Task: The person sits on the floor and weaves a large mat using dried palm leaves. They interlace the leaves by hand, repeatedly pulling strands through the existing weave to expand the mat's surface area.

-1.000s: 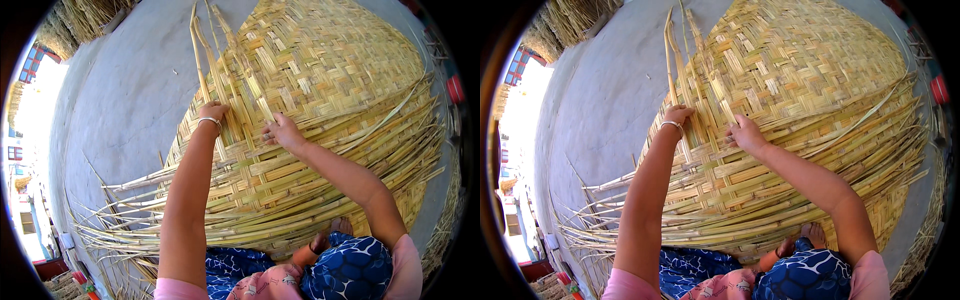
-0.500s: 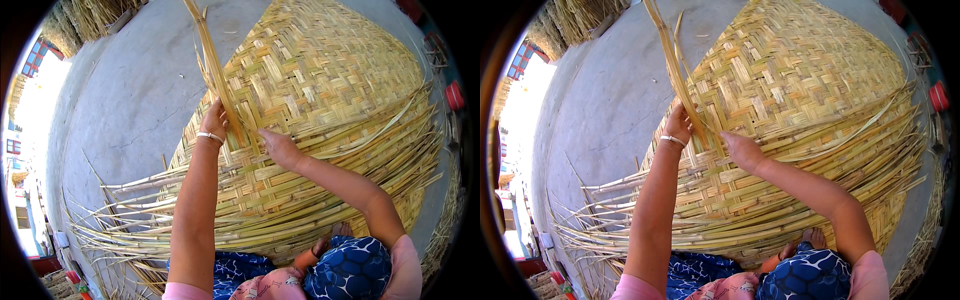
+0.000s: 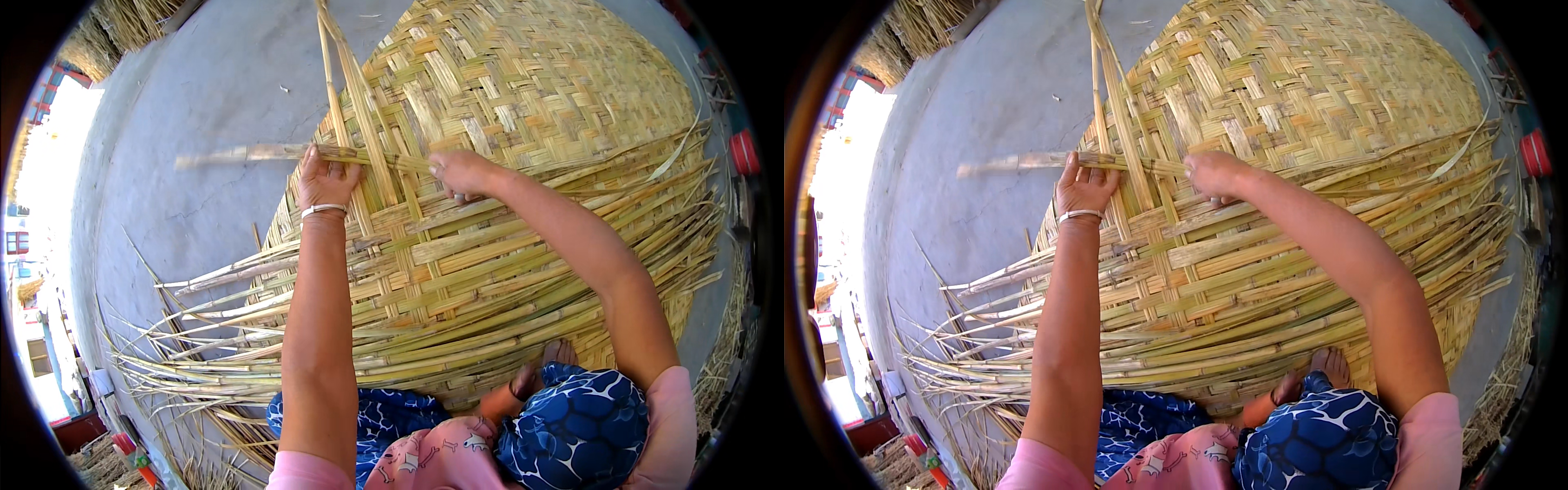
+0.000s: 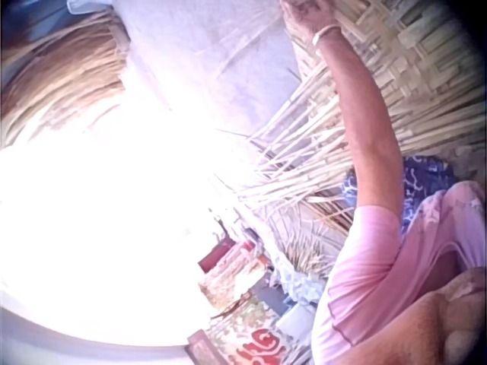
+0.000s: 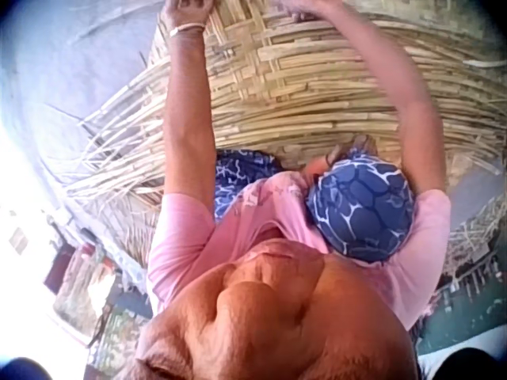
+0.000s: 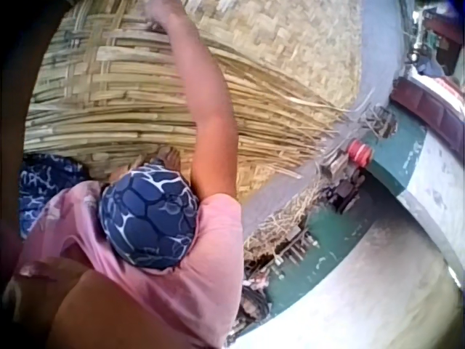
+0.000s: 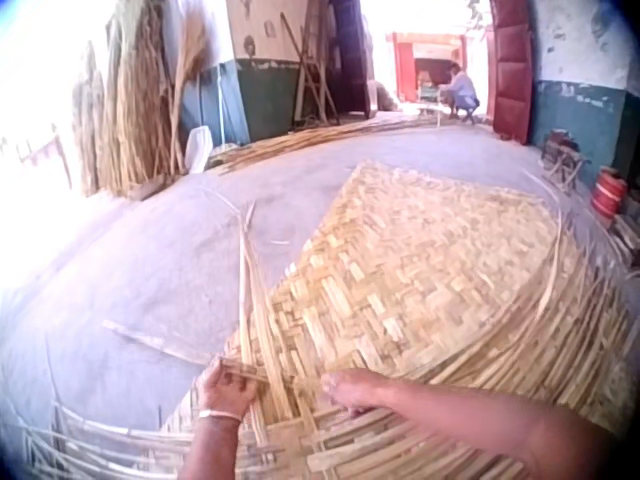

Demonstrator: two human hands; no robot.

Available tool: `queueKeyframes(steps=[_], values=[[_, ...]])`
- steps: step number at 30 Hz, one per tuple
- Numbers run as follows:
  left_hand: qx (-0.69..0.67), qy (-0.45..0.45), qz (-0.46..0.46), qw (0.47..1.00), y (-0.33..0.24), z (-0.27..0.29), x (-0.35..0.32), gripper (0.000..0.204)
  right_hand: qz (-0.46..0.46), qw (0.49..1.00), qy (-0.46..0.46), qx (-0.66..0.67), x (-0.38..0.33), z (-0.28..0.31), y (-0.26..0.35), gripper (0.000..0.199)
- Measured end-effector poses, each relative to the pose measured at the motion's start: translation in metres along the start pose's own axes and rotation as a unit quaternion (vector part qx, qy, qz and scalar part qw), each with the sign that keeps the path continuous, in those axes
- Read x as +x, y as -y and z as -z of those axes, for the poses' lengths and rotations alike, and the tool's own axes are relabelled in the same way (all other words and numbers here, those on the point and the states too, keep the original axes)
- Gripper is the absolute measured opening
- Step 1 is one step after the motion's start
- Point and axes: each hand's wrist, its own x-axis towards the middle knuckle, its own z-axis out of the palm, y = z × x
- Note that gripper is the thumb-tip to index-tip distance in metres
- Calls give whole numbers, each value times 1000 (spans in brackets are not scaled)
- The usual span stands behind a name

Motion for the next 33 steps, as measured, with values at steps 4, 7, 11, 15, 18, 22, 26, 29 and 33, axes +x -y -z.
queueKeyframes(steps=[4, 7, 11, 15, 18, 22, 26, 29, 33], values=[[66, -44, -69, 995, -5, 13, -5, 26, -29, 998, 47, -34, 12, 11, 3, 24], [257, -63, -148, 953, -9, 14, -17, 17, -41, 995, 78, -52, 9, 19, 10, 29], [433, -151, -121, 880, -10, 25, -35, 13, 100, 935, -17, -340, 14, 20, 6, 37], [507, -179, -135, 832, -7, 13, -53, 14, 34, 946, -64, -315, 8, 17, 17, 44], [620, -159, -164, 750, -8, 25, -45, 19, 65, 938, -126, -316, 12, 11, 10, 43], [863, -147, -208, 437, 18, 10, -63, 29, 91, 935, -161, -304, 16, 9, -4, 39], [870, -41, -398, 286, 37, 30, -76, 55, 96, 935, -150, -307, 23, 6, -2, 35], [882, -27, -344, 321, 46, 43, -63, 65, 123, 931, -168, -299, 27, 3, -4, 34], [877, -23, -333, 345, 46, 40, -58, 64, 159, 924, -215, -275, 19, 8, -9, 35]])
